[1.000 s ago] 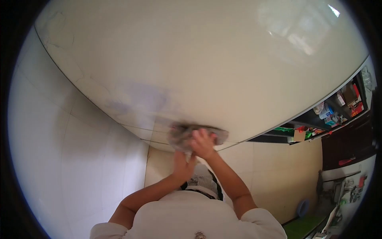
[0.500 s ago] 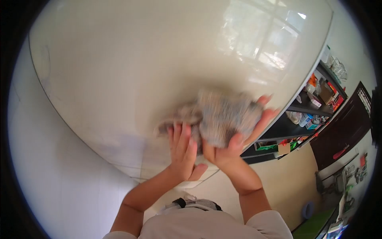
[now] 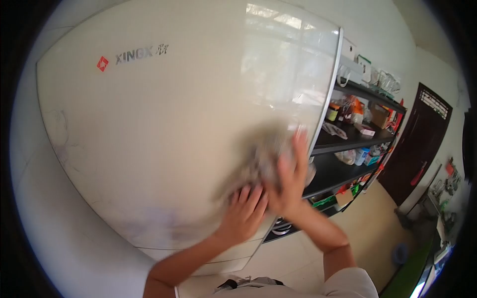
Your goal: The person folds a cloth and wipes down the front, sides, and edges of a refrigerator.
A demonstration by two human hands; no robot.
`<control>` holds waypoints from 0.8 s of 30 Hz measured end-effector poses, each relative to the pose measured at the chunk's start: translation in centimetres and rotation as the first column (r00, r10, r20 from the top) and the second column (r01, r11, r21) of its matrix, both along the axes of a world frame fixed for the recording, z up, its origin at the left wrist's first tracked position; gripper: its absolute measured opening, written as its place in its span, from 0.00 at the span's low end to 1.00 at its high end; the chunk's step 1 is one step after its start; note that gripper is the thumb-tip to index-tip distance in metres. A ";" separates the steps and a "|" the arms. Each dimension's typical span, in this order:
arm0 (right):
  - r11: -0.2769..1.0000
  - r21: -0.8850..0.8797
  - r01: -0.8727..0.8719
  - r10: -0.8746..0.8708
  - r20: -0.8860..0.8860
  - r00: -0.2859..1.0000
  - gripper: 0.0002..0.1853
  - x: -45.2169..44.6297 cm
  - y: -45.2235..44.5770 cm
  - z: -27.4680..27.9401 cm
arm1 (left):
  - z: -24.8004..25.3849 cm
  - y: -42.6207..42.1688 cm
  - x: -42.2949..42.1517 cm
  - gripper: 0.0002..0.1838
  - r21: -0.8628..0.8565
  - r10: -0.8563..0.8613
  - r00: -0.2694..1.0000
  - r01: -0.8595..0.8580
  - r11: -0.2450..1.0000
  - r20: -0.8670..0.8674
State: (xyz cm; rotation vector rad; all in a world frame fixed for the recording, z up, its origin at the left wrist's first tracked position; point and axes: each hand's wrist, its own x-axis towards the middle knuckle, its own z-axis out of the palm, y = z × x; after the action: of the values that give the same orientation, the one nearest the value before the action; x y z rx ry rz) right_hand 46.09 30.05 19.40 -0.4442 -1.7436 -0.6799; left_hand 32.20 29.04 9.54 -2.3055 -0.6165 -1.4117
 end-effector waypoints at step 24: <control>0.981 -0.063 0.185 -0.190 -0.082 0.978 0.39 2.2 -1.0 8.7 | 11.2 -0.6 0.9 0.31 0.113 0.108 0.973 -0.086 0.990 -0.203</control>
State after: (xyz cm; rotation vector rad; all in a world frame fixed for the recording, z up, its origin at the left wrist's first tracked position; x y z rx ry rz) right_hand 48.33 29.07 28.13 -0.6740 -1.6534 -0.7357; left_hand 33.09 28.48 20.72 -2.2701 -0.5693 -1.1124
